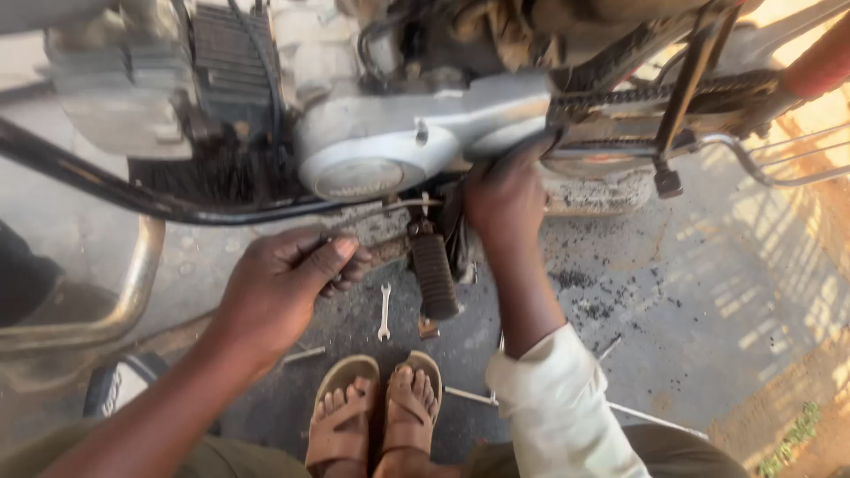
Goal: Repairing and cleaning the engine case components of a motorcycle using a T-handle wrench and rags.
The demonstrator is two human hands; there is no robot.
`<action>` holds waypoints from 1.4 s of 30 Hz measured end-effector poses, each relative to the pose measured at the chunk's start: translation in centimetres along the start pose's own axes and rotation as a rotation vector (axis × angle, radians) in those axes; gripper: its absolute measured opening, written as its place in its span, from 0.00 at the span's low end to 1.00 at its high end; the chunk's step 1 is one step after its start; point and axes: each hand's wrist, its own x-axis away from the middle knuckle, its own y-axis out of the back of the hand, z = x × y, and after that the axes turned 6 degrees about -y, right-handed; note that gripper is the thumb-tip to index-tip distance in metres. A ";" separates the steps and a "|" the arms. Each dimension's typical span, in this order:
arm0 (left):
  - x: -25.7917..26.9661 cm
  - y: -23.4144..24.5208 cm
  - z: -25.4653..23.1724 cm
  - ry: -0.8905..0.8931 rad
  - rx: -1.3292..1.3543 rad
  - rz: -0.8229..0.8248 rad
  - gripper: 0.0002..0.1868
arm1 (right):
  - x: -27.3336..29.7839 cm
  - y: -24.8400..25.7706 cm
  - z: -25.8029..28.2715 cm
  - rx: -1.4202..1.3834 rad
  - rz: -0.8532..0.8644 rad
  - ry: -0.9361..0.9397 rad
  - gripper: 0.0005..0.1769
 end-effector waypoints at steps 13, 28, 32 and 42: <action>0.5 0.5 -1.1 0.020 -0.038 0.003 0.22 | -1.9 7.1 3.5 0.278 0.324 0.064 0.48; 0.7 0.4 0.0 -0.085 -0.032 0.041 0.18 | -1.5 6.4 6.3 0.263 0.319 0.131 0.48; 0.9 0.4 -0.2 -0.146 -0.016 0.041 0.17 | -2.9 6.7 2.4 0.196 0.300 0.199 0.45; 1.5 1.9 -0.2 -0.206 -0.016 0.018 0.16 | -1.9 6.9 0.6 0.185 0.198 0.192 0.48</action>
